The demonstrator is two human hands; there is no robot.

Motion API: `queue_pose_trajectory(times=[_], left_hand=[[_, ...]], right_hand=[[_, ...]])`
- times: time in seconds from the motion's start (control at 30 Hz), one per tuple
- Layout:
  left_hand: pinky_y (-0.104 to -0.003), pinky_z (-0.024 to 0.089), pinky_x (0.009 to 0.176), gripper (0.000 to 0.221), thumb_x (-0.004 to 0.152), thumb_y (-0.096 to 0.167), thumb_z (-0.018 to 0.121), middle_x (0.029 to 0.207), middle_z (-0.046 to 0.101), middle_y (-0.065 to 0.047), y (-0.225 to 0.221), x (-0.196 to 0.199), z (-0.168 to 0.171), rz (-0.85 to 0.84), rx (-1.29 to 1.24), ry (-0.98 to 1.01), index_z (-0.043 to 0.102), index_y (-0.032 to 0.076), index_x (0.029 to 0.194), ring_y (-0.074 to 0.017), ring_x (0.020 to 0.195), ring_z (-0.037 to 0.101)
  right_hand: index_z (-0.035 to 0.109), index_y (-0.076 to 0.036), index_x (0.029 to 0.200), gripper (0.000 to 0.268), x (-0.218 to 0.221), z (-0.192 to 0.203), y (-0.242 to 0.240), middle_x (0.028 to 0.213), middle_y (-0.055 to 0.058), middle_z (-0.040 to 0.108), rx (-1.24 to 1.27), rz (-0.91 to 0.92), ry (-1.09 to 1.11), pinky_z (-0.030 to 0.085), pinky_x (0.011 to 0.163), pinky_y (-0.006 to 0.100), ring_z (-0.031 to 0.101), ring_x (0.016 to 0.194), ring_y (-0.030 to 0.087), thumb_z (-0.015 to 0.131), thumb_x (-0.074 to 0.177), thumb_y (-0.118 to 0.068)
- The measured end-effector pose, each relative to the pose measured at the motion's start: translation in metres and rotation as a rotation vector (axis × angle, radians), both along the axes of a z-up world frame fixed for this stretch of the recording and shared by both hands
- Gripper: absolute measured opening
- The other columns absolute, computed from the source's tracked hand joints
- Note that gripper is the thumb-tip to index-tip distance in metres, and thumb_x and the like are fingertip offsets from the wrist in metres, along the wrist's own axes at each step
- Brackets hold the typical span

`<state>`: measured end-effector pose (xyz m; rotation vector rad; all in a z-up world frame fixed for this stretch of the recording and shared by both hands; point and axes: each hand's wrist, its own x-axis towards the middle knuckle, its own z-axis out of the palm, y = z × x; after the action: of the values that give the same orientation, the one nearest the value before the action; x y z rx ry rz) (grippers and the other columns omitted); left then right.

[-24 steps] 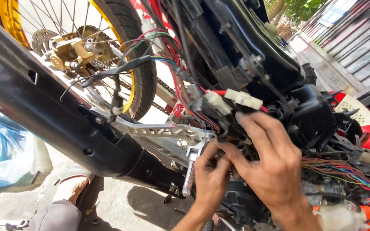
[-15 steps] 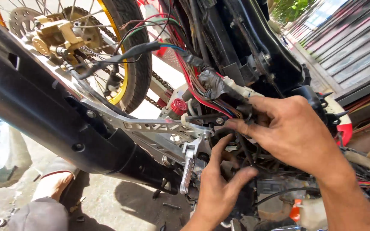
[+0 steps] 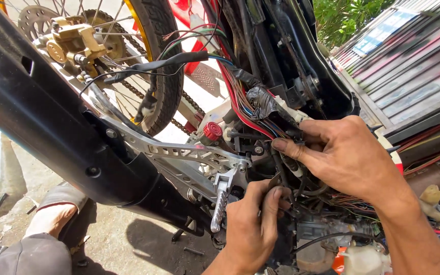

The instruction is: Connecting and organizing electrical wiring harness components on a motorcycle

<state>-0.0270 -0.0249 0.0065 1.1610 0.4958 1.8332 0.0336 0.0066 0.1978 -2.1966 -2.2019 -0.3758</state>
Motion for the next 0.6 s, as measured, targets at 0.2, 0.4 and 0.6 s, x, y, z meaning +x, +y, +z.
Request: queue_pose_trajectory(times=[0.2, 0.4, 0.6], left_hand=[[-0.034, 0.040, 0.043, 0.025, 0.104, 0.013, 0.052, 0.071, 0.067, -0.003, 0.016, 0.005, 0.005, 0.360, 0.042, 0.184, 0.062, 0.005, 0.126, -0.0186, 0.045, 0.060], [-0.033, 0.039, 0.042, 0.032, 0.103, 0.008, 0.053, 0.067, 0.064, -0.004, 0.015, 0.012, 0.004, 0.415, 0.101, 0.228, 0.058, -0.001, 0.133, -0.0181, 0.049, 0.059], [-0.034, 0.038, 0.042, 0.032, 0.103, 0.010, 0.052, 0.066, 0.064, -0.003, 0.014, 0.014, 0.003, 0.439, 0.066, 0.266, 0.060, 0.001, 0.133, -0.0201, 0.048, 0.060]], right_hand=[[0.033, -0.009, 0.056, 0.073, 0.000, -0.004, 0.001, 0.047, 0.002, 0.025, 0.045, 0.063, -0.065, 0.022, 0.047, 0.037, 0.020, 0.057, 0.016, 0.080, 0.089, -0.053], [0.078, -0.012, 0.067, 0.041, -0.014, -0.002, 0.002, 0.041, 0.004, 0.037, 0.020, -0.050, -0.071, 0.026, 0.046, 0.036, 0.025, 0.050, 0.014, 0.079, 0.088, -0.046], [0.052, -0.007, 0.053, 0.059, 0.000, -0.009, 0.002, 0.043, 0.001, 0.033, 0.089, 0.130, -0.096, 0.026, 0.046, 0.036, 0.025, 0.051, 0.014, 0.079, 0.092, -0.042]])
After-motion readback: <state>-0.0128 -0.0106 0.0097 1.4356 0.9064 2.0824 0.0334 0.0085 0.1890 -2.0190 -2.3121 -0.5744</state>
